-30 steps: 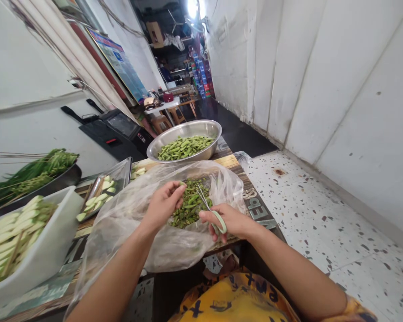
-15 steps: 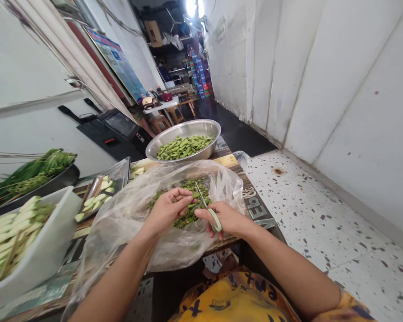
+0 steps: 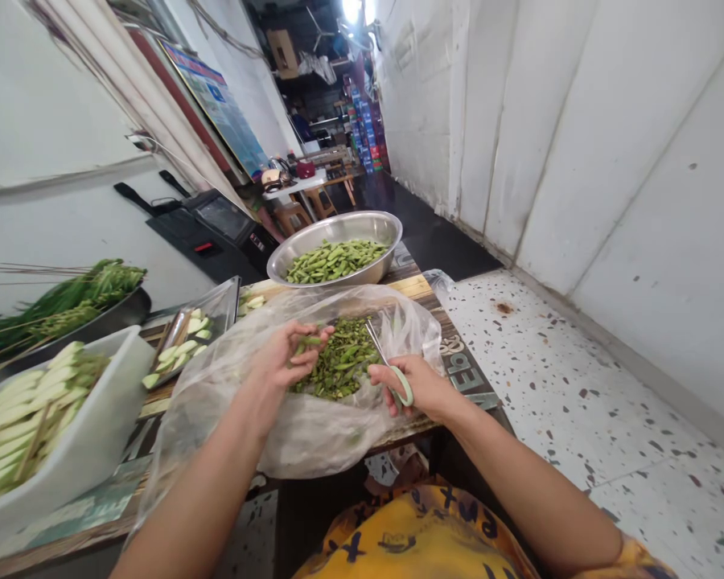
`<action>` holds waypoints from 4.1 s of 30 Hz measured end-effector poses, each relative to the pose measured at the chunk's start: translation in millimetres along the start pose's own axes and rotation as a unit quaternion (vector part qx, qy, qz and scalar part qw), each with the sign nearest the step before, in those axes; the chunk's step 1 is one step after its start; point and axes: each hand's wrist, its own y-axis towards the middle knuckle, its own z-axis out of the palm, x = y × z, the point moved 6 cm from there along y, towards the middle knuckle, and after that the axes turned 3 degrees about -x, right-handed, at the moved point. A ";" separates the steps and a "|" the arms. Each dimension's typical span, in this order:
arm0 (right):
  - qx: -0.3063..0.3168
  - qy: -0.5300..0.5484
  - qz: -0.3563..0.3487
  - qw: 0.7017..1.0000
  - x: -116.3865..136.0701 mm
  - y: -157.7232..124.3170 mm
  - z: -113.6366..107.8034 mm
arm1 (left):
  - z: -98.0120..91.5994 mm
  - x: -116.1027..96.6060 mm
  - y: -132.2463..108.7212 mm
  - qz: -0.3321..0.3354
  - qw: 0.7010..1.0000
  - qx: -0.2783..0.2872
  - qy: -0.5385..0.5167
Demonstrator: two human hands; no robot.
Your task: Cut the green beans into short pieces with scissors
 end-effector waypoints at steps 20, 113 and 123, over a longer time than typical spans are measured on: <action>0.072 -0.093 0.023 0.993 6.2 -10.3 8.9 | 23.4 6.0 -8.0 0.111 0.892 0.046 0.435; 0.011 -0.250 -0.040 0.967 0.5 0.0 11.4 | 25.4 20.9 -29.4 0.111 0.914 0.027 0.389; 0.007 -0.288 -0.032 0.957 4.3 -4.1 13.4 | 22.0 28.3 -25.2 0.029 0.934 0.089 0.345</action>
